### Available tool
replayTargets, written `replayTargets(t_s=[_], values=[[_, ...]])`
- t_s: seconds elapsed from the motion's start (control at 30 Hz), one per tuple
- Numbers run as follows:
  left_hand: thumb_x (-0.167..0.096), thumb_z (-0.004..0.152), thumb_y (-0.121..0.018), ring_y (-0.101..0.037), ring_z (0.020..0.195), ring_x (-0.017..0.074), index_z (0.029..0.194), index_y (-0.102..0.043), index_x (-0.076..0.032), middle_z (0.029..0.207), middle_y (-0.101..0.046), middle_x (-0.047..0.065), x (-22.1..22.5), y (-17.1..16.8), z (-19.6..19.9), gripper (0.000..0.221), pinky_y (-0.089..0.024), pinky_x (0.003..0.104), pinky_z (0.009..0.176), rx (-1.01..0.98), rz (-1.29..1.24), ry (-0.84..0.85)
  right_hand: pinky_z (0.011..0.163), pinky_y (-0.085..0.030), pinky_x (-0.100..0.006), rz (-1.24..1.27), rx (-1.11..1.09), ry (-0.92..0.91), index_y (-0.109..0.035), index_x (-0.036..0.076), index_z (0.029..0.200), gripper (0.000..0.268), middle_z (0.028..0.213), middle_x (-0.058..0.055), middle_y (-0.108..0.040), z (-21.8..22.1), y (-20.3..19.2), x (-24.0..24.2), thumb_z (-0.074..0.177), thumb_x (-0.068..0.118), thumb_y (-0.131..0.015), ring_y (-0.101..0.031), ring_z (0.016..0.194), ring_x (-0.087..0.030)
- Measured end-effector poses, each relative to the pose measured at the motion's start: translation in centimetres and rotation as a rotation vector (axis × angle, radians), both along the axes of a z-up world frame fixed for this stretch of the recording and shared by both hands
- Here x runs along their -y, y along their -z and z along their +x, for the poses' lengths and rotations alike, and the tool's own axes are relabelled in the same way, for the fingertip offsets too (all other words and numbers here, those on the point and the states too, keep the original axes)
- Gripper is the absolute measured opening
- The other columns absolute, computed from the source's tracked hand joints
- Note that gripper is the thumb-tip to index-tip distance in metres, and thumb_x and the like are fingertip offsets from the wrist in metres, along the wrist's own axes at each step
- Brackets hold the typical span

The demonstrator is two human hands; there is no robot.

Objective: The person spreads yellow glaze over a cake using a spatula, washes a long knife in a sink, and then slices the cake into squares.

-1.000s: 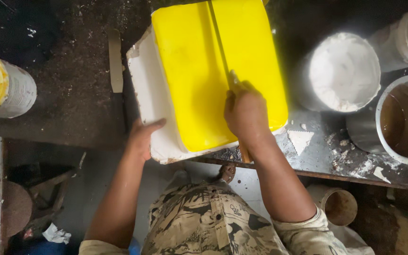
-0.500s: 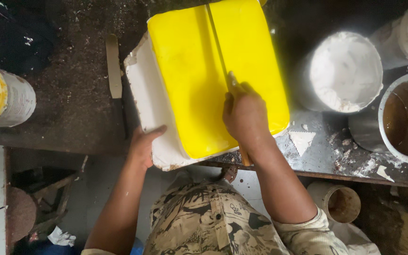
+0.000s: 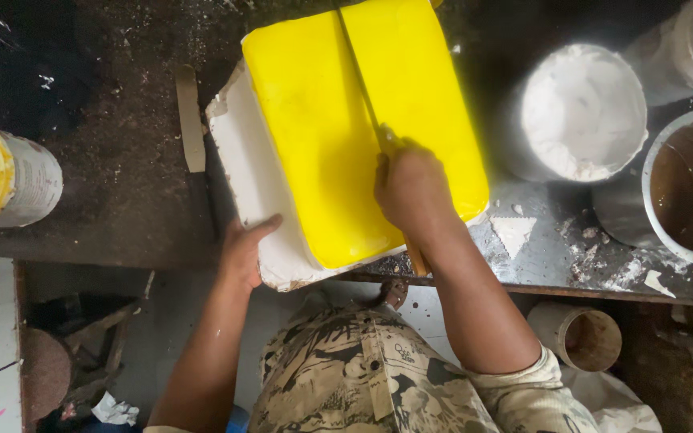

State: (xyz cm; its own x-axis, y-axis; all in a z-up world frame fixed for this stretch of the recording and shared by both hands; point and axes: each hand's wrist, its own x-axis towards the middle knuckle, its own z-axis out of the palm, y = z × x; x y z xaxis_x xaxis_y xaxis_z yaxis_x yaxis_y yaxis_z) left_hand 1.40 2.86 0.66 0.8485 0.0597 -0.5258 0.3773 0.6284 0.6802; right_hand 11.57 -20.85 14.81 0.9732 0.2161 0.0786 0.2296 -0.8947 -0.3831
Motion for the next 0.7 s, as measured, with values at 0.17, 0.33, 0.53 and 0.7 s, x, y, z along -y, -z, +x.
replayTargets(t_s=[0.17,0.33,0.53,0.7], values=[[-0.005,0.083,-0.073,-0.072,0.102,0.0279,0.132,-0.058,0.007,0.118,-0.071,0.017,0.1,-0.3,-0.1,0.052,-0.059,0.041,0.089,0.012,0.002,-0.001,0.075,-0.055,-0.056,-0.009,-0.074,0.001,-0.071,-0.003,0.093,0.023,0.084,-0.029,-0.069,-2.0,-0.6,1.1,0.096,0.016,-0.059,-0.066,0.079,-0.049],[-0.005,0.083,-0.074,-0.071,0.104,0.0288,0.132,-0.058,0.008,0.120,-0.071,0.018,0.1,-0.2,0.0,0.053,-0.058,0.042,0.092,0.016,0.065,-0.020,0.076,-0.054,-0.056,-0.002,-0.151,0.030,-0.070,-0.005,0.087,0.024,0.084,-0.030,-0.068,-4.9,-1.3,2.5,0.094,0.015,-0.059,-0.066,0.080,-0.050],[-0.006,0.083,-0.074,-0.070,0.108,0.0290,0.135,-0.058,0.007,0.123,-0.070,0.017,0.3,-0.2,0.1,0.055,-0.056,0.042,0.095,0.071,0.084,-0.023,0.075,-0.054,-0.055,-0.005,-0.218,0.044,-0.071,-0.005,0.092,0.022,0.081,-0.030,-0.069,-8.7,-2.2,3.9,0.093,0.013,-0.058,-0.067,0.078,-0.048],[-0.006,0.082,-0.073,-0.070,0.107,0.0304,0.136,-0.056,0.005,0.123,-0.070,0.018,0.2,-0.2,0.3,0.058,-0.057,0.043,0.095,0.071,0.076,-0.017,0.070,-0.054,-0.055,-0.011,-0.162,0.003,-0.068,-0.005,0.114,0.029,0.082,-0.030,-0.069,-11.4,-2.8,4.9,0.092,0.010,-0.058,-0.067,0.073,-0.048]])
